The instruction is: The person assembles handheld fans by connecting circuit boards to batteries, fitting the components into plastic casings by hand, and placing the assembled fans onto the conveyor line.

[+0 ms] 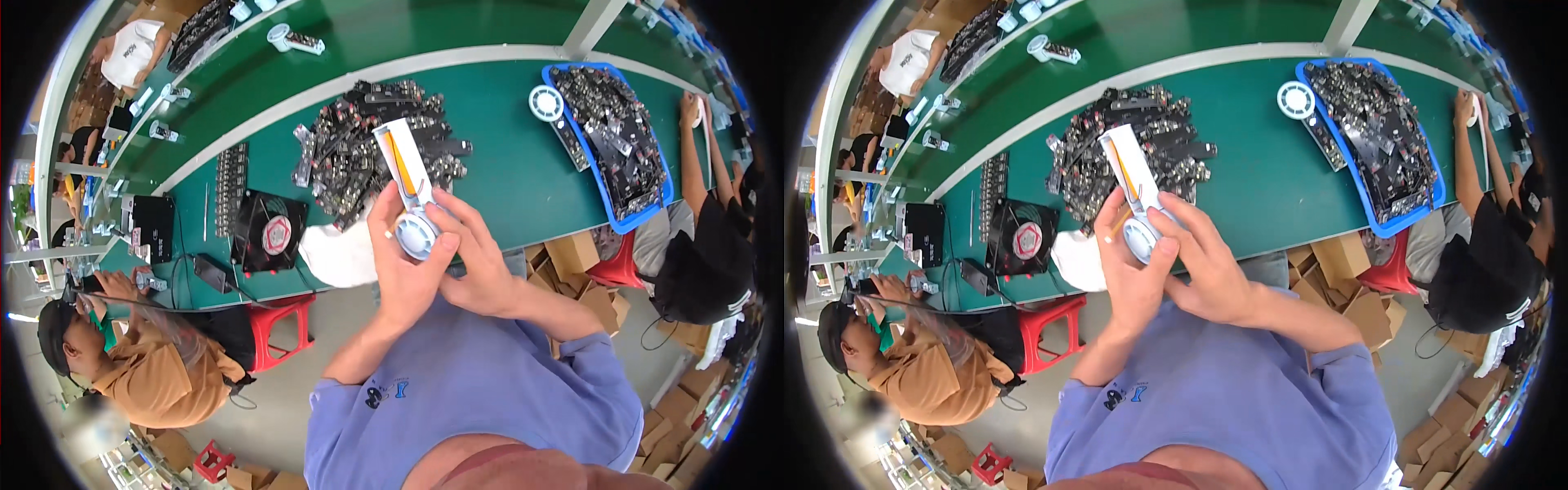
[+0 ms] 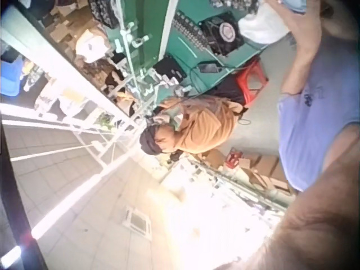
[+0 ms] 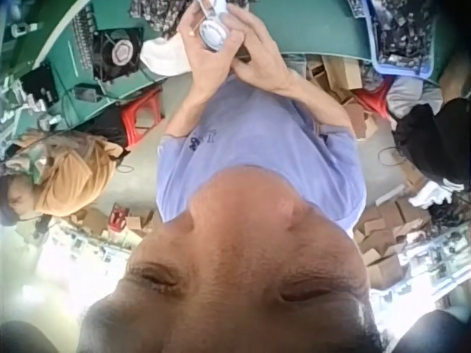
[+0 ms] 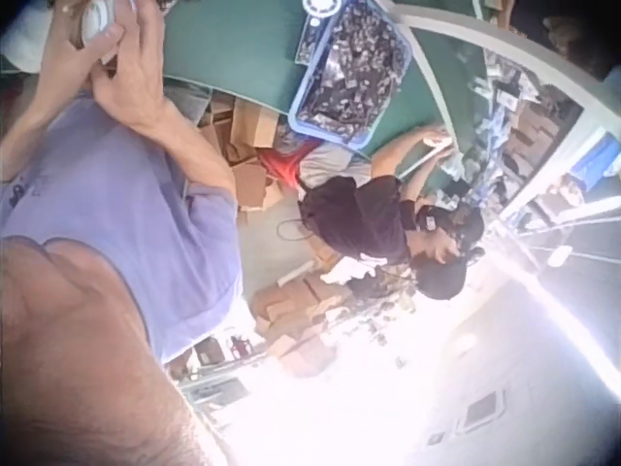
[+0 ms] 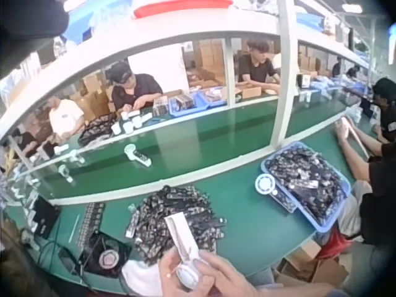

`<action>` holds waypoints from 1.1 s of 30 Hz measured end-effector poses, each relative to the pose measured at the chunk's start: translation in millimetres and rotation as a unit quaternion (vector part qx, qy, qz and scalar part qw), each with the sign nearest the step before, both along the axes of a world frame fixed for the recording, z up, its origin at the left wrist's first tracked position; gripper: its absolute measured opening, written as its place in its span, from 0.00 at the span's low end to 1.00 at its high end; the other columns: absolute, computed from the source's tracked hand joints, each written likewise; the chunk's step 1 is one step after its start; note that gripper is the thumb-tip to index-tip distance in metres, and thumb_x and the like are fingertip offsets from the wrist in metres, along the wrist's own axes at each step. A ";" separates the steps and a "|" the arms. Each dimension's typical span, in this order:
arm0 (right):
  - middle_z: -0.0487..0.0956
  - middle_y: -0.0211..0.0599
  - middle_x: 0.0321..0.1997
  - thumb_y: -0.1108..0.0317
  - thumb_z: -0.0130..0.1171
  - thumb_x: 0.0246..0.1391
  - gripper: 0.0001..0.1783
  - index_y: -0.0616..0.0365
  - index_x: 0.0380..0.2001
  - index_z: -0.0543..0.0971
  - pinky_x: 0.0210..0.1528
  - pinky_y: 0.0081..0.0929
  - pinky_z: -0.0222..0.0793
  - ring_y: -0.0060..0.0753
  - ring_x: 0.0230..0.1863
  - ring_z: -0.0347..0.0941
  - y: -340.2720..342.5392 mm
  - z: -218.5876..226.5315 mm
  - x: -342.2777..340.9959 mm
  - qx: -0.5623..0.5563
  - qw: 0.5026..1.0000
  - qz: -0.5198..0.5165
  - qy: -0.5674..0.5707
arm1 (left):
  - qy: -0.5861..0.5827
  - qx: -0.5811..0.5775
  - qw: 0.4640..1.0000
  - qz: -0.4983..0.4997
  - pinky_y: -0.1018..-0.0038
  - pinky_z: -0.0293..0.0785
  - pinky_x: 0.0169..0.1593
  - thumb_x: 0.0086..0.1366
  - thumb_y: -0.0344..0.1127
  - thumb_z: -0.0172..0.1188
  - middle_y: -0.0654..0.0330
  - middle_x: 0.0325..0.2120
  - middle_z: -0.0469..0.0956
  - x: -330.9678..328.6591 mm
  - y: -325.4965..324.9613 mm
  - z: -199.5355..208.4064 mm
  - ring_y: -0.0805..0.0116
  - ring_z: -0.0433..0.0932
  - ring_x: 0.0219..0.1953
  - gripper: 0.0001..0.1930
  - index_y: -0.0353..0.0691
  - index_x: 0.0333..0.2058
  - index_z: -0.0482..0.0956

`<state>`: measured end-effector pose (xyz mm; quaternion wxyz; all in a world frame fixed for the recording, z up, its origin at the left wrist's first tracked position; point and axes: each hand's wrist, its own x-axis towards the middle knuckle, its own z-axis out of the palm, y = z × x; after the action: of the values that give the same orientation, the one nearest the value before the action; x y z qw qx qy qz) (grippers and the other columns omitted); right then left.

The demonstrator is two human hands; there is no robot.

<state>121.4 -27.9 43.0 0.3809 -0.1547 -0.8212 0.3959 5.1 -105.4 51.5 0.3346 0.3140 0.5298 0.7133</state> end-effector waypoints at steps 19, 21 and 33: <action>0.85 0.49 0.50 0.80 0.67 0.57 0.10 0.60 0.42 0.89 0.38 0.31 0.81 0.38 0.43 0.85 18.6 99.8 33.1 0.058 0.957 0.257 0.124 | 0.476 -0.126 0.858 -0.144 0.55 0.67 0.67 0.55 0.30 0.74 0.54 0.59 0.78 -56.5 -32.4 -17.9 0.48 0.74 0.63 0.26 0.42 0.54 0.82; 0.87 0.47 0.47 0.76 0.65 0.58 0.08 0.61 0.40 0.89 0.36 0.26 0.80 0.36 0.38 0.84 -1.9 120.1 38.6 -0.045 0.952 0.283 0.106 | 0.507 -0.110 0.846 -0.119 0.51 0.65 0.68 0.57 0.32 0.75 0.55 0.58 0.78 -50.4 -27.0 -17.7 0.48 0.74 0.64 0.20 0.42 0.50 0.86; 0.87 0.50 0.40 0.69 0.71 0.48 0.15 0.72 0.36 0.88 0.28 0.30 0.75 0.37 0.30 0.81 14.7 173.8 37.8 -0.081 0.962 0.245 0.085 | 0.486 -0.101 0.868 -0.031 0.52 0.56 0.74 0.65 0.25 0.69 0.61 0.42 0.88 -28.7 -20.4 -24.5 0.56 0.83 0.55 0.10 0.40 0.44 0.86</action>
<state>159.1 -13.2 216.8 0.3267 0.0549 -0.7638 0.5539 -23.6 -125.8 27.0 0.0868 0.6015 0.6848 0.4022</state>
